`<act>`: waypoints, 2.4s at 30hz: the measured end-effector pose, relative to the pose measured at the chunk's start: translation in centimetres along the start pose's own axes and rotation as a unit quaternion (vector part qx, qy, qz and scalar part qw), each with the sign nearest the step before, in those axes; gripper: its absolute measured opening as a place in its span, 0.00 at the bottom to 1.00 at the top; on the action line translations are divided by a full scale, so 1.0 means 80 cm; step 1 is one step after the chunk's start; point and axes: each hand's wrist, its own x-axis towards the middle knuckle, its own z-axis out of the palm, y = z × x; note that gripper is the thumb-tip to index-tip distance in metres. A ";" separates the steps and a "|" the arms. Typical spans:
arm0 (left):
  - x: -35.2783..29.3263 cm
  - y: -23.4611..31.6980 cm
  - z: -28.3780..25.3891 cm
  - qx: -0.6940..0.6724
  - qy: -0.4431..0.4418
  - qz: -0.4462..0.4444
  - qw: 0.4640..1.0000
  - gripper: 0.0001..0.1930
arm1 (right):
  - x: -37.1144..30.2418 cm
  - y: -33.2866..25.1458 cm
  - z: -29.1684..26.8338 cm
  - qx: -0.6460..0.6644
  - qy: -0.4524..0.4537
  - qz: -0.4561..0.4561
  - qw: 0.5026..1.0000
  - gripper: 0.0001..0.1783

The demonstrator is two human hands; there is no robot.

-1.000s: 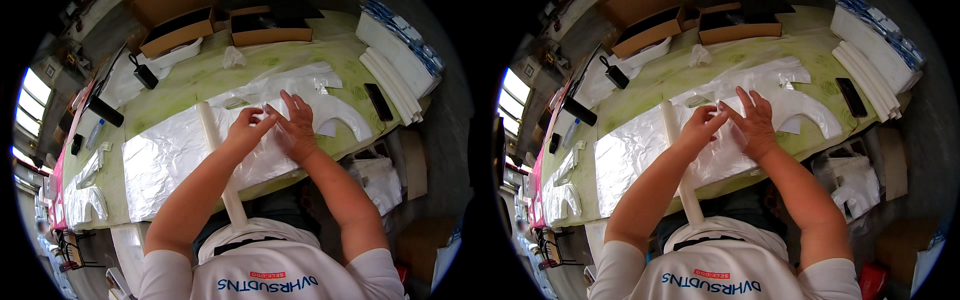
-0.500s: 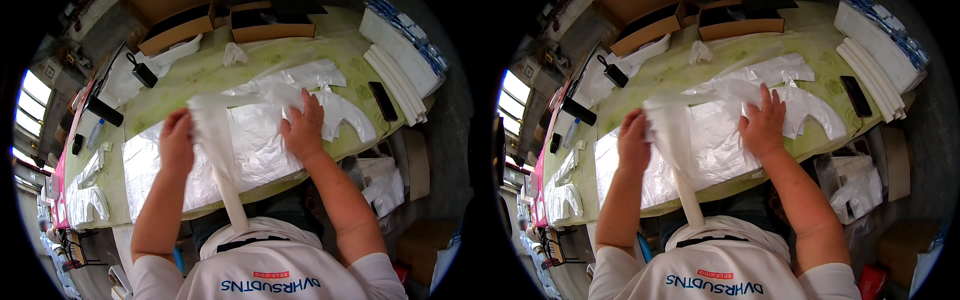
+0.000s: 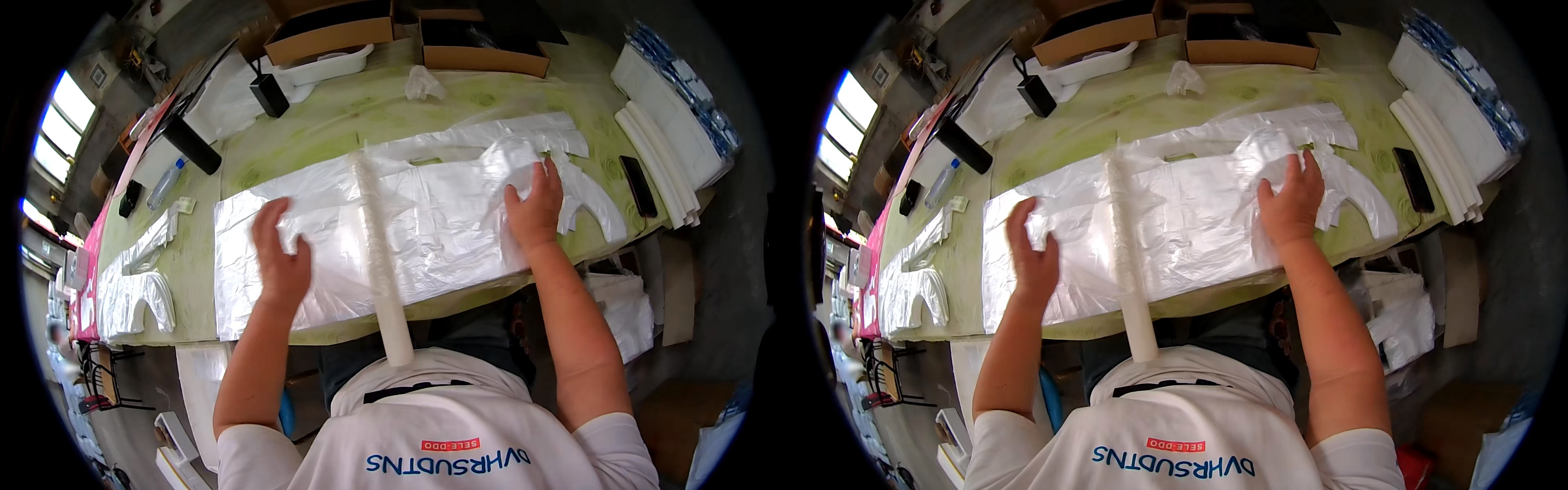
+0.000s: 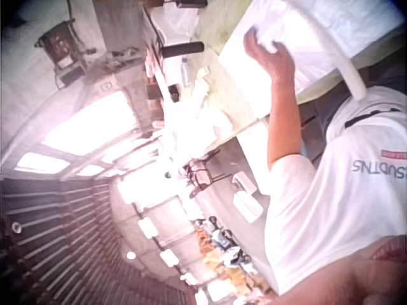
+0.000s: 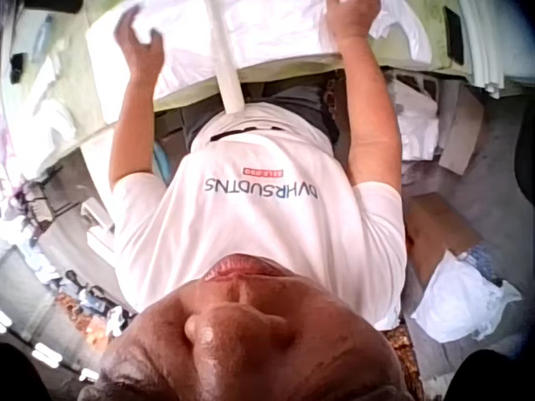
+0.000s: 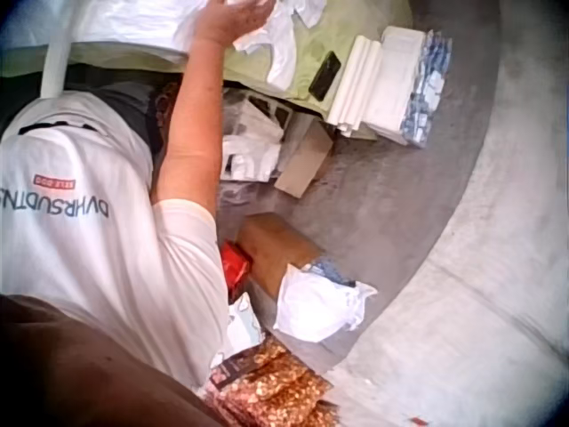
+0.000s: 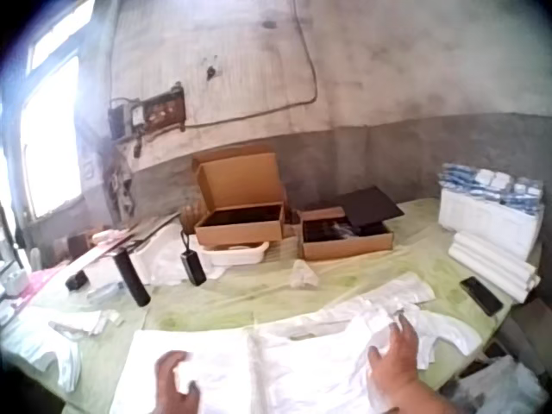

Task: The person repeatedly tears off pieces of clear plastic wrap from a roll and wraps small white rectangular objects. Each wrapped item is placed into a white tray on the table. The person continues this process throughout the clip.

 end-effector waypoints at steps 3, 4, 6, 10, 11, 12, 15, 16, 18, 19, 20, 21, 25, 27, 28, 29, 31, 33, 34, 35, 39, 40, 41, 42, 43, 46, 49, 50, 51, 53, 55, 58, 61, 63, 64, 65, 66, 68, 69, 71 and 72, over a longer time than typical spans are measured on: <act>0.008 0.045 0.026 -0.094 -0.128 -0.069 0.985 0.34 | 0.014 0.023 0.005 0.119 0.024 0.097 0.988 0.38; 0.000 0.042 0.039 -0.151 -0.170 -0.131 0.965 0.33 | 0.021 0.036 0.000 0.220 0.003 0.156 0.963 0.38; -0.016 0.036 0.053 0.009 -0.311 -0.103 0.945 0.32 | 0.014 0.031 -0.009 0.341 0.120 0.272 0.892 0.34; -0.028 0.048 0.047 0.056 -0.323 -0.090 0.940 0.31 | -0.048 -0.034 -0.065 0.232 0.071 0.089 0.966 0.26; -0.027 0.049 0.046 0.064 -0.326 -0.087 0.939 0.31 | -0.076 -0.055 -0.069 0.201 0.037 -0.036 0.978 0.24; -0.027 0.048 0.046 0.067 -0.332 -0.091 0.937 0.31 | -0.098 -0.104 -0.087 0.197 -0.042 -0.098 0.974 0.22; -0.034 0.040 0.054 0.075 -0.304 -0.073 0.947 0.29 | -0.157 -0.190 -0.083 0.321 -0.265 -0.224 0.881 0.21; -0.029 0.041 0.045 0.047 -0.289 -0.093 0.952 0.28 | -0.161 -0.211 -0.090 0.313 -0.337 -0.264 0.848 0.22; -0.017 0.043 0.022 -0.011 -0.257 -0.130 0.958 0.26 | -0.163 -0.232 -0.092 0.309 -0.335 -0.286 0.843 0.21; -0.020 0.038 0.013 -0.047 -0.185 -0.071 0.979 0.26 | -0.163 -0.240 -0.094 0.308 -0.334 -0.297 0.840 0.21; -0.016 0.034 0.010 -0.077 -0.180 0.006 0.981 0.26 | -0.162 -0.243 -0.096 0.307 -0.334 -0.300 0.839 0.21; -0.009 0.030 0.005 -0.105 -0.174 0.082 0.976 0.26 | -0.158 -0.244 -0.098 0.306 -0.335 -0.302 0.839 0.20; -0.017 0.046 0.013 -0.082 -0.218 0.035 0.972 0.26 | -0.141 -0.253 -0.093 0.288 -0.304 -0.302 0.857 0.20; -0.037 0.039 0.023 -0.072 -0.215 -0.051 0.973 0.27 | -0.137 -0.258 -0.094 0.270 -0.320 -0.268 0.868 0.24; -0.039 0.040 0.024 -0.104 -0.206 -0.067 0.971 0.27 | -0.138 -0.262 -0.102 0.271 -0.339 -0.287 0.854 0.26; -0.043 0.043 0.022 -0.133 -0.199 -0.085 0.967 0.27 | -0.142 -0.266 -0.112 0.275 -0.359 -0.304 0.838 0.29; -0.040 0.048 0.020 -0.168 -0.183 -0.108 0.963 0.27 | -0.164 -0.256 -0.115 0.289 -0.421 -0.333 0.793 0.36; -0.041 0.040 0.021 -0.173 -0.177 -0.128 0.960 0.28 | -0.181 -0.252 -0.115 0.262 -0.417 -0.349 0.797 0.37; -0.041 0.037 0.021 -0.176 -0.174 -0.136 0.959 0.29 | -0.187 -0.251 -0.113 0.249 -0.415 -0.356 0.800 0.37; -0.040 0.035 0.021 -0.186 -0.180 -0.144 0.955 0.30 | -0.190 -0.247 -0.108 0.237 -0.412 -0.346 0.809 0.35; -0.039 0.034 0.029 -0.145 -0.229 -0.143 0.952 0.34 | -0.183 -0.242 -0.107 0.235 -0.404 -0.339 0.817 0.32; -0.039 0.036 0.033 -0.113 -0.247 -0.134 0.953 0.35 | -0.180 -0.239 -0.109 0.245 -0.407 -0.334 0.814 0.31; -0.041 0.042 0.032 -0.059 -0.268 -0.099 0.957 0.36 | -0.177 -0.236 -0.111 0.254 -0.411 -0.329 0.812 0.31; -0.043 0.046 0.033 -0.043 -0.263 -0.092 0.959 0.36 | -0.174 -0.232 -0.113 0.262 -0.405 -0.327 0.812 0.29; -0.046 0.051 0.034 -0.027 -0.260 -0.085 0.962 0.35 | -0.173 -0.226 -0.115 0.270 -0.400 -0.324 0.814 0.28; -0.049 0.054 0.036 -0.002 -0.258 -0.078 0.963 0.35 | -0.168 -0.223 -0.115 0.299 -0.389 -0.311 0.814 0.25; -0.046 0.055 0.035 0.005 -0.270 -0.079 0.959 0.35 | -0.161 -0.223 -0.112 0.324 -0.387 -0.307 0.807 0.25; -0.044 0.052 0.034 0.004 -0.280 -0.082 0.956 0.36 | -0.159 -0.224 -0.110 0.326 -0.391 -0.314 0.801 0.25; -0.042 0.050 0.032 0.004 -0.290 -0.084 0.953 0.36 | -0.157 -0.225 -0.109 0.329 -0.395 -0.321 0.795 0.25; -0.026 0.049 0.018 0.008 -0.300 -0.082 0.950 0.37 | -0.152 -0.228 -0.112 0.311 -0.399 -0.334 0.795 0.24; 0.003 0.060 -0.002 -0.023 -0.282 -0.058 0.957 0.34 | -0.148 -0.229 -0.117 0.300 -0.401 -0.337 0.797 0.24; 0.025 0.076 -0.004 -0.074 -0.249 0.102 0.960 0.29 | -0.146 -0.229 -0.121 0.298 -0.399 -0.326 0.803 0.24; 0.013 0.075 0.010 0.008 -0.302 0.033 0.953 0.25 | -0.144 -0.225 -0.120 0.293 -0.374 -0.315 0.822 0.23; 0.004 0.059 0.019 0.010 -0.253 -0.006 0.967 0.20 | -0.142 -0.214 -0.114 0.280 -0.337 -0.300 0.847 0.22; 0.006 0.057 0.015 0.029 -0.212 0.001 0.977 0.16 | -0.141 -0.205 -0.107 0.281 -0.306 -0.283 0.864 0.22; 0.006 0.055 0.011 0.016 -0.194 0.004 0.981 0.17 | -0.139 -0.196 -0.098 0.281 -0.278 -0.267 0.879 0.22; 0.007 0.056 0.007 0.004 -0.175 0.006 0.985 0.18 | -0.136 -0.187 -0.089 0.280 -0.250 -0.252 0.892 0.21; 0.004 0.067 -0.002 0.027 -0.234 -0.018 0.972 0.22 | -0.122 -0.181 -0.072 0.221 -0.228 -0.252 0.914 0.22; -0.002 0.071 -0.006 0.038 -0.263 -0.031 0.964 0.24 | -0.114 -0.183 -0.064 0.187 -0.213 -0.254 0.925 0.23; -0.023 0.056 -0.009 0.025 -0.289 -0.091 0.953 0.28 | -0.094 -0.185 -0.039 0.120 -0.211 -0.257 0.935 0.27; -0.033 0.048 -0.014 0.019 -0.302 -0.120 0.946 0.31 | -0.084 -0.187 -0.027 0.105 -0.217 -0.258 0.936 0.29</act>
